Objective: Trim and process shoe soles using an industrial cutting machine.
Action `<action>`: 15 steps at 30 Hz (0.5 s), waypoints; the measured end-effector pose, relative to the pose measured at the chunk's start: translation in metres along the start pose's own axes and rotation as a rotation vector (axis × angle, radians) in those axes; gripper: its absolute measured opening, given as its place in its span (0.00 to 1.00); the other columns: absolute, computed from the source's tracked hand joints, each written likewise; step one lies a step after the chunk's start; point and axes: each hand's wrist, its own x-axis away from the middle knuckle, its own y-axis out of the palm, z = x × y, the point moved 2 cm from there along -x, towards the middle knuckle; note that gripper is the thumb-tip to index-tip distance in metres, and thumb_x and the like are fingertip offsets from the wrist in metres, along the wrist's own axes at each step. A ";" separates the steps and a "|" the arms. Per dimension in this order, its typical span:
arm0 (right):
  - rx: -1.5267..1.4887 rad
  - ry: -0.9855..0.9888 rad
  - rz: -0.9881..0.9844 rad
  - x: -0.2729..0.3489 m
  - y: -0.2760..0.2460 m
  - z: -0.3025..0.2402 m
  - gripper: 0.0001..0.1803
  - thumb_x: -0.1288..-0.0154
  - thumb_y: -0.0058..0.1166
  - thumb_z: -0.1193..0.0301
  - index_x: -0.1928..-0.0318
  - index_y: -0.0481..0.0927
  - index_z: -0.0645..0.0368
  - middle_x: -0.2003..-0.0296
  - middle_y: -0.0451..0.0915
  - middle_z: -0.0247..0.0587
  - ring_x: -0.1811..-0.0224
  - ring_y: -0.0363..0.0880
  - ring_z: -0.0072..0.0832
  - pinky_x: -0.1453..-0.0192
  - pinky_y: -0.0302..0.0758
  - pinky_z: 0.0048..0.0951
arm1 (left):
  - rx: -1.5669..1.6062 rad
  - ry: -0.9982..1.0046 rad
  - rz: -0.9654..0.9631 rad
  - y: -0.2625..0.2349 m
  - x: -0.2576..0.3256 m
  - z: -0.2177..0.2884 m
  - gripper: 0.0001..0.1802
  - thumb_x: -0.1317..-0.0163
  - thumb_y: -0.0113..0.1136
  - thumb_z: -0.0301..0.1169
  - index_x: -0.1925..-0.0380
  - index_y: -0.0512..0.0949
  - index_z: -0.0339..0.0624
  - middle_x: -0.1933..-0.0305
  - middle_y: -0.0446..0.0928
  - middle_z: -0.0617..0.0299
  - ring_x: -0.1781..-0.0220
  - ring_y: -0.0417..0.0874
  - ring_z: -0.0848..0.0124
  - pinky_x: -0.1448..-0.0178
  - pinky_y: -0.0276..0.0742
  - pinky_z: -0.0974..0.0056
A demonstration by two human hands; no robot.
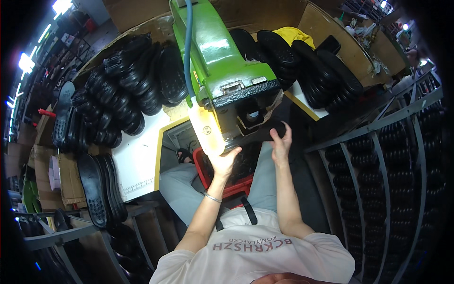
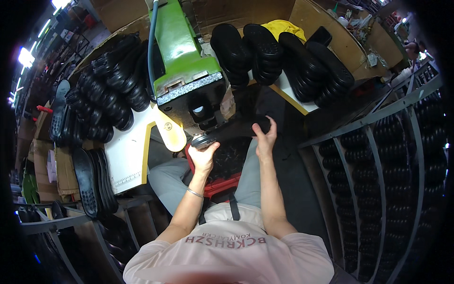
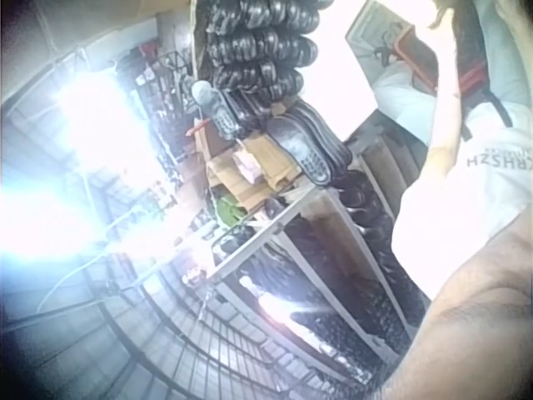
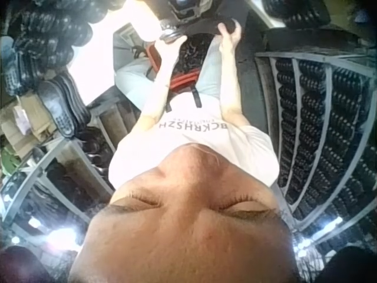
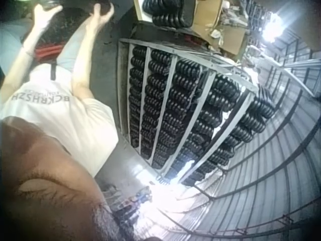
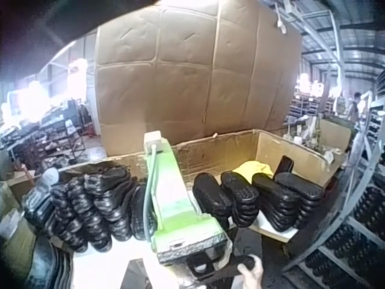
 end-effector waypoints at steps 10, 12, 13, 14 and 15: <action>-0.248 0.090 -0.230 -0.025 -0.019 0.021 0.32 0.37 0.59 0.77 0.34 0.63 0.50 0.41 0.67 0.40 0.41 0.70 0.36 0.41 0.74 0.45 | -0.143 0.154 -0.171 0.025 -0.009 0.061 0.27 0.57 0.78 0.23 0.59 0.73 0.36 0.59 0.74 0.60 0.55 0.78 0.70 0.49 0.78 0.66; -0.352 0.178 -0.235 -0.021 -0.016 0.045 0.32 0.36 0.58 0.74 0.33 0.62 0.46 0.41 0.68 0.40 0.41 0.70 0.36 0.40 0.73 0.49 | -0.101 0.145 -0.123 0.033 -0.009 0.062 0.27 0.58 0.80 0.25 0.59 0.73 0.37 0.58 0.73 0.61 0.55 0.77 0.70 0.49 0.77 0.66; -0.399 0.207 -0.230 -0.019 -0.012 0.056 0.32 0.35 0.58 0.72 0.33 0.61 0.43 0.41 0.68 0.39 0.41 0.70 0.37 0.40 0.72 0.51 | -0.236 0.196 -0.076 0.033 -0.010 0.058 0.30 0.60 0.81 0.25 0.57 0.72 0.37 0.58 0.72 0.61 0.54 0.76 0.70 0.49 0.76 0.66; -0.437 0.230 -0.239 -0.017 -0.010 0.063 0.32 0.34 0.58 0.72 0.33 0.61 0.42 0.41 0.68 0.39 0.40 0.69 0.37 0.39 0.71 0.52 | -0.367 0.247 -0.034 0.034 -0.012 0.058 0.33 0.62 0.82 0.26 0.56 0.71 0.37 0.58 0.72 0.62 0.54 0.75 0.70 0.48 0.76 0.66; -0.449 0.218 -0.220 -0.016 -0.010 0.068 0.31 0.34 0.57 0.71 0.33 0.61 0.42 0.41 0.68 0.39 0.40 0.69 0.37 0.40 0.71 0.52 | -0.364 0.246 -0.031 0.035 -0.013 0.058 0.33 0.62 0.82 0.26 0.56 0.71 0.37 0.58 0.72 0.62 0.54 0.75 0.70 0.48 0.76 0.66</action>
